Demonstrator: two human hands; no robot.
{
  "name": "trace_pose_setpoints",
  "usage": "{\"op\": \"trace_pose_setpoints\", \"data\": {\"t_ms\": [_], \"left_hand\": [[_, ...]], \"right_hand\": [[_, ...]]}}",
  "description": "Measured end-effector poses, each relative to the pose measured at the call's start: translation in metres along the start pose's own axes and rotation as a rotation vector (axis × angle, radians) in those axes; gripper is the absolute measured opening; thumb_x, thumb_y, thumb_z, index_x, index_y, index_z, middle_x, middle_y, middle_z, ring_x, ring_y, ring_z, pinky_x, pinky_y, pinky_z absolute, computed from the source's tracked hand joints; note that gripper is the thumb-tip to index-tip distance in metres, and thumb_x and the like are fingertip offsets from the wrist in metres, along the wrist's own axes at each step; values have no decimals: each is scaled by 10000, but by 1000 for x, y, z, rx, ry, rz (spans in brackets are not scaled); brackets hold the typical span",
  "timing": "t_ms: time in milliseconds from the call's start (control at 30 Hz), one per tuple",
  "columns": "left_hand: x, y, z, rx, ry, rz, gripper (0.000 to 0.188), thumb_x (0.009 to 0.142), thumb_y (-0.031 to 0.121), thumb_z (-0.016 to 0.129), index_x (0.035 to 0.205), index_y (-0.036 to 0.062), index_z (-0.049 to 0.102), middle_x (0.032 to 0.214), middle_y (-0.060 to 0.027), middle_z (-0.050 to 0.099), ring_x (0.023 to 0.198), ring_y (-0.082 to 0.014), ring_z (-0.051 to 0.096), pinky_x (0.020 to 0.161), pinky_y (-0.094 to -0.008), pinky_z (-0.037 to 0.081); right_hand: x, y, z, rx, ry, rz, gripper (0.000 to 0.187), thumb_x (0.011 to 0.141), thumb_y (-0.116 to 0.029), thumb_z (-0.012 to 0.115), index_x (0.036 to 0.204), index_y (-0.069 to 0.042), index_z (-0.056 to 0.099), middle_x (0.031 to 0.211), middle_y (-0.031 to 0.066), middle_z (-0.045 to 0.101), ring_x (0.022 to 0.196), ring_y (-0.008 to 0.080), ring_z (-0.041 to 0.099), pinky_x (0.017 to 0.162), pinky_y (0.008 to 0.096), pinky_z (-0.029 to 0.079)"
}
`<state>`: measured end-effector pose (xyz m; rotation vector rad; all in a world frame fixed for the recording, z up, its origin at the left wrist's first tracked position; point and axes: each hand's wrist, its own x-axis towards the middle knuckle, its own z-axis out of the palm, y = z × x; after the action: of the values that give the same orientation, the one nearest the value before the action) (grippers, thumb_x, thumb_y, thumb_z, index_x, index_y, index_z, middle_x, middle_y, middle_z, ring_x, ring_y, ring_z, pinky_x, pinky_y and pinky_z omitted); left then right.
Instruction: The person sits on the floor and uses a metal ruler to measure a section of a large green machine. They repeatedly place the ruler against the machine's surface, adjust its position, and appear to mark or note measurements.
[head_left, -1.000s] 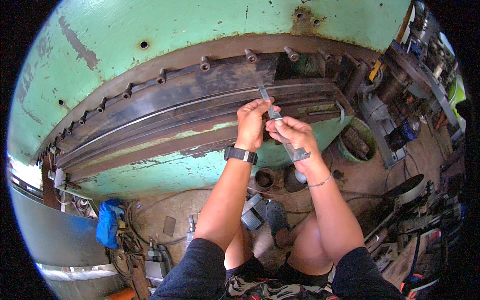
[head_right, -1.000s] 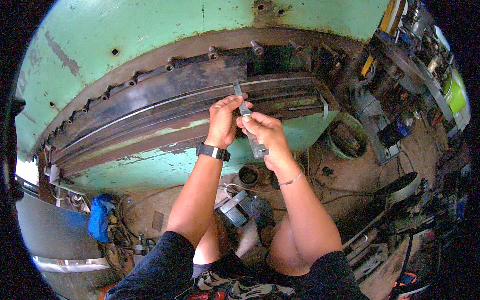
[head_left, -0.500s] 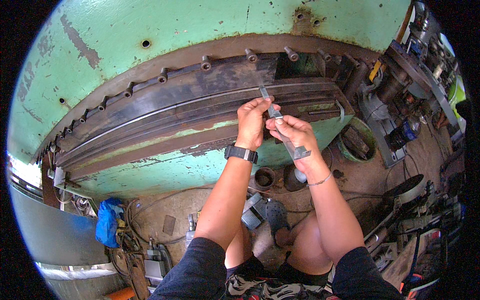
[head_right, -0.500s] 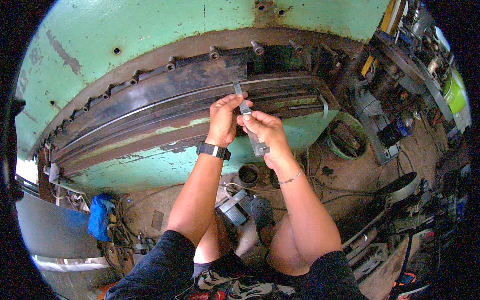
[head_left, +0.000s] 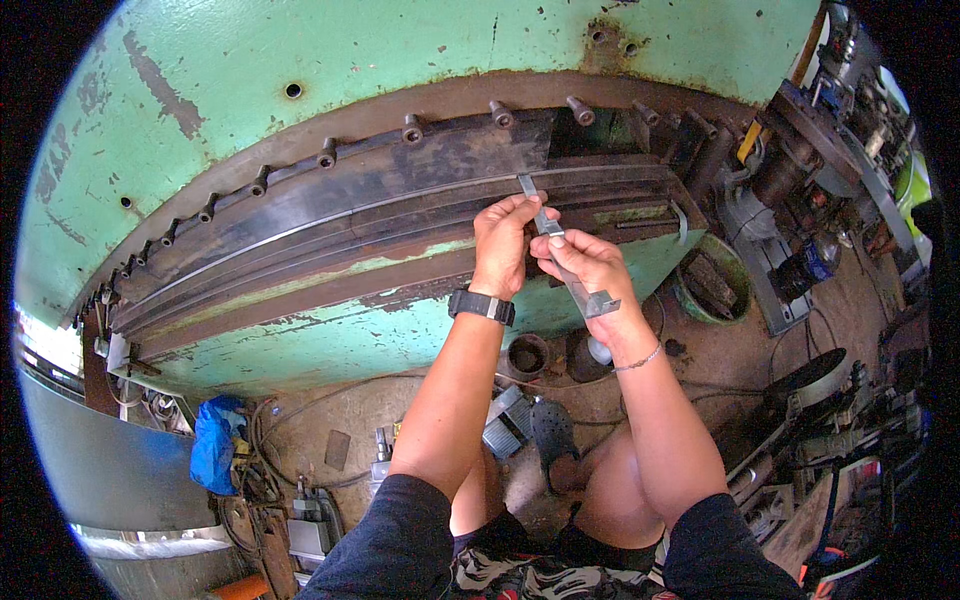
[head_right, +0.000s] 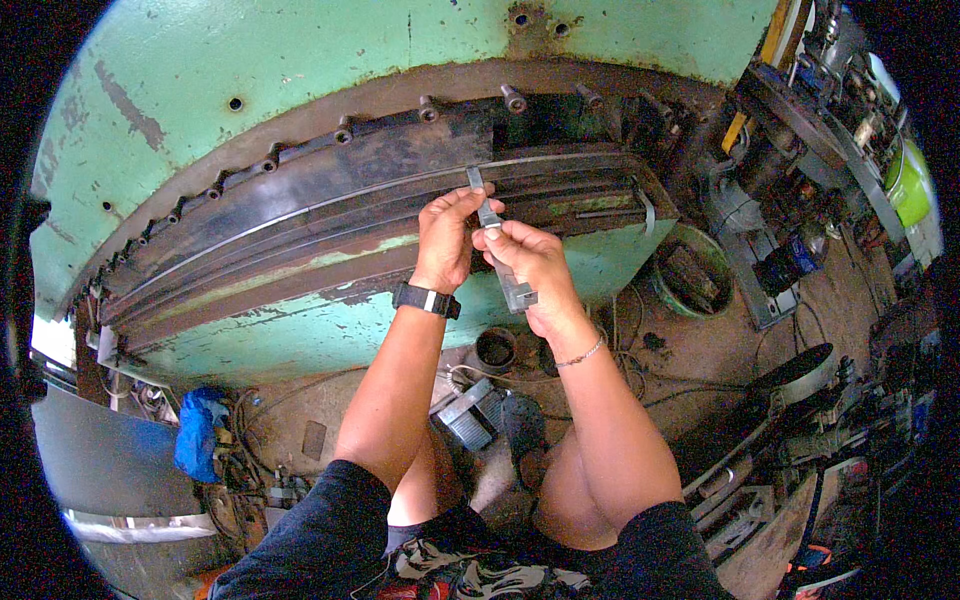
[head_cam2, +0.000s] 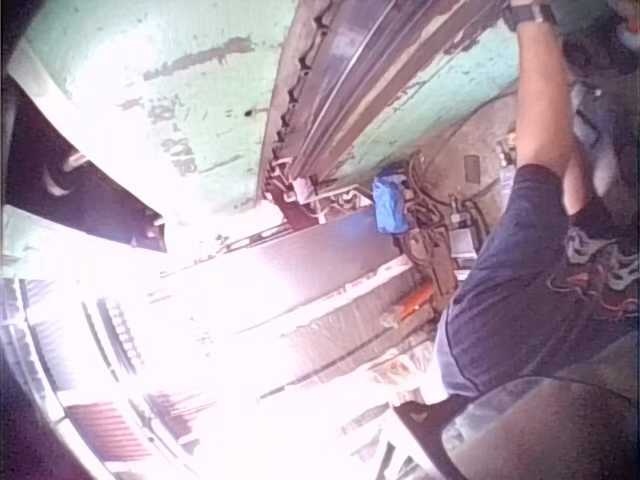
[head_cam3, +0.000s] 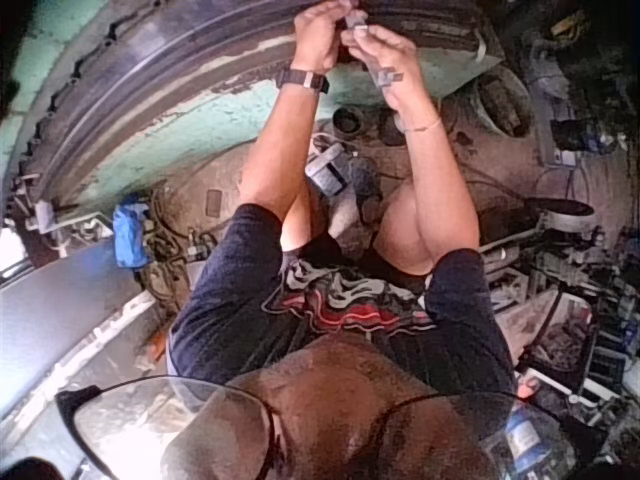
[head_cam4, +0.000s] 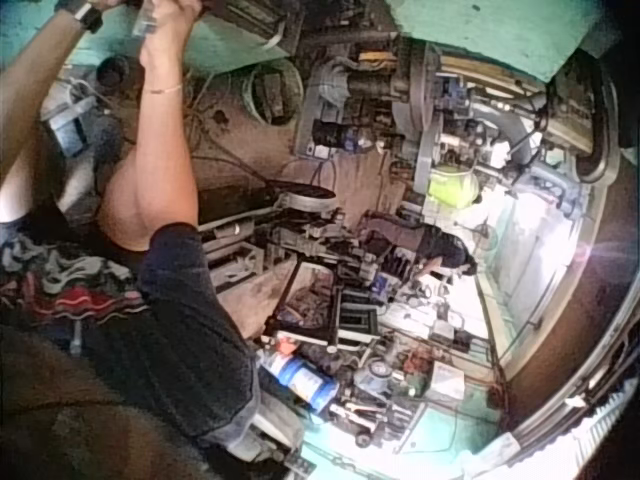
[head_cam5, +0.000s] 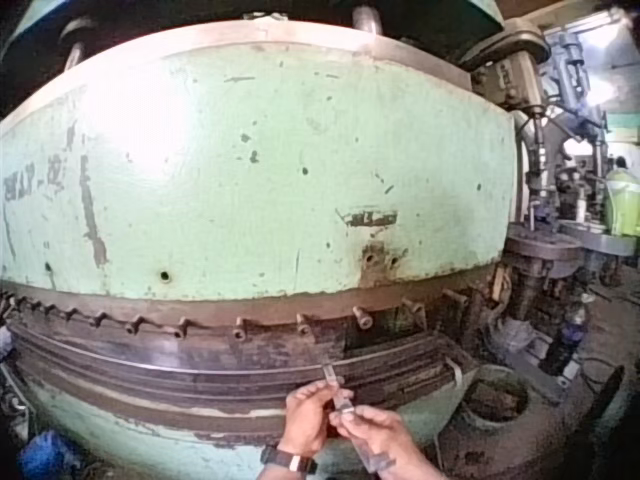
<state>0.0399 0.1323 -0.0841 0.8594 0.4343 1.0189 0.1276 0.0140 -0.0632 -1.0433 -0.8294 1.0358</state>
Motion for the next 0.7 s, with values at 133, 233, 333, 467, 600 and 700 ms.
{"op": "trace_pose_setpoints", "data": {"t_ms": [133,233,333,467,600,700], "left_hand": [[-1,1,0,0,2,3,222,988,103,628,1117,-72,668,895,-136,734,727,-150,666,675,-272,552],[-1,0,0,-9,-5,8,223,989,103,628,1120,-73,667,895,-133,733,727,-148,665,673,-271,550],[-1,0,1,-8,-7,7,226,989,104,627,1124,-73,667,896,-132,731,728,-147,663,670,-270,548],[-1,0,0,-9,-10,5,229,988,105,631,1127,-72,667,900,-135,731,728,-147,662,668,-270,548],[-1,0,0,-18,-5,5,229,987,108,636,1126,-71,669,903,-137,732,727,-149,663,667,-270,550],[-1,1,1,-13,-3,2,226,986,108,637,1122,-70,670,904,-137,733,726,-149,663,663,-268,551]], "right_hand": [[1,1,0,-4,-8,-6,232,988,-219,678,1061,-7,736,1026,42,742,923,104,648,884,278,495],[0,0,1,-1,-1,1,226,989,-214,675,1055,-7,736,1019,39,741,911,101,648,878,276,498],[0,-1,1,1,4,4,220,990,-209,672,1049,-7,736,1013,37,740,902,101,648,871,274,500],[-2,-4,4,-7,4,1,217,990,-207,672,1048,-8,736,1012,37,740,898,104,650,868,272,501],[-1,-3,2,0,-4,-1,219,987,-204,673,1055,-5,734,1017,43,741,909,109,654,870,272,500],[-1,-3,1,6,-6,0,224,986,-204,673,1062,-2,732,1024,47,740,920,112,657,876,275,498]]}}
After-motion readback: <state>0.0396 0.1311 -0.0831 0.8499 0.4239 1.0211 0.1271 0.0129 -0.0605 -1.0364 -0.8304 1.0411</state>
